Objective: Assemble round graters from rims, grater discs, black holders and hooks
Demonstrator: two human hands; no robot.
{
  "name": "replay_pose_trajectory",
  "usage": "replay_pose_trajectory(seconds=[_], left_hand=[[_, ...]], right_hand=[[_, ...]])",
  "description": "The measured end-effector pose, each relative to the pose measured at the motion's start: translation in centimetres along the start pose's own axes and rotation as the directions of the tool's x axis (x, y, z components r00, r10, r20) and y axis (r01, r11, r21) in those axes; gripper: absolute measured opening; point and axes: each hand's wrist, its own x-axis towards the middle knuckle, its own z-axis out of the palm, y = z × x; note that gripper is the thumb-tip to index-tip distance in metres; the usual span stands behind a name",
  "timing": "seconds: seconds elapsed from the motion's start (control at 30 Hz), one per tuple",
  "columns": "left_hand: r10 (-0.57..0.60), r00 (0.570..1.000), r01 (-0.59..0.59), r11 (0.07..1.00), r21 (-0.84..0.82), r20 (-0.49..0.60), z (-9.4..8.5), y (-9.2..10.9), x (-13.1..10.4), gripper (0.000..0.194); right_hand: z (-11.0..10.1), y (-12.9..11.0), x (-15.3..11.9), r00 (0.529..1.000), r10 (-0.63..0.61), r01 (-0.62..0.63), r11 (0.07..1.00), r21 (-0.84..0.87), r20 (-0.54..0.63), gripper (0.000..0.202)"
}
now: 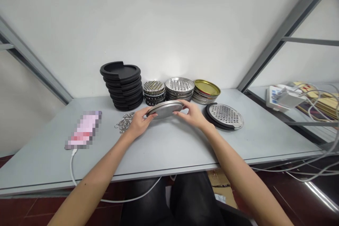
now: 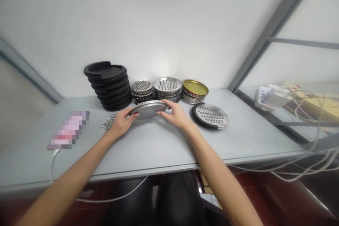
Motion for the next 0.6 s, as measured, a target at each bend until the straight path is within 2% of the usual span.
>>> replay_pose_trajectory(seconds=[0.13,0.23,0.37,0.47,0.6], left_hand=[[-0.041,0.993,0.024,0.988,-0.15,-0.112,0.0,0.0,0.5,0.046],[-0.087,0.986,0.057,0.978,-0.199,-0.145,-0.1,0.3,0.8,0.05],[-0.123,0.983,0.096,0.977,-0.188,-0.134,-0.1,0.6,0.8,0.048],[-0.125,0.988,0.108,0.979,-0.175,-0.091,-0.1,0.5,0.6,0.04],[-0.098,0.994,0.086,0.974,-0.209,-0.048,0.1,0.4,0.3,0.035]], right_hand=[[0.6,0.1,0.0,0.99,0.08,-0.098,0.982,0.161,0.112,0.031],[1.1,-0.1,0.0,0.987,0.09,-0.127,0.946,0.297,0.136,0.031],[1.0,-0.5,0.2,0.994,0.099,-0.11,0.882,0.458,0.049,0.035],[0.4,-0.6,0.3,0.992,0.125,-0.091,0.865,0.494,-0.035,0.036],[-0.3,-0.6,0.2,0.981,0.189,-0.136,0.84,0.525,-0.049,0.039]])
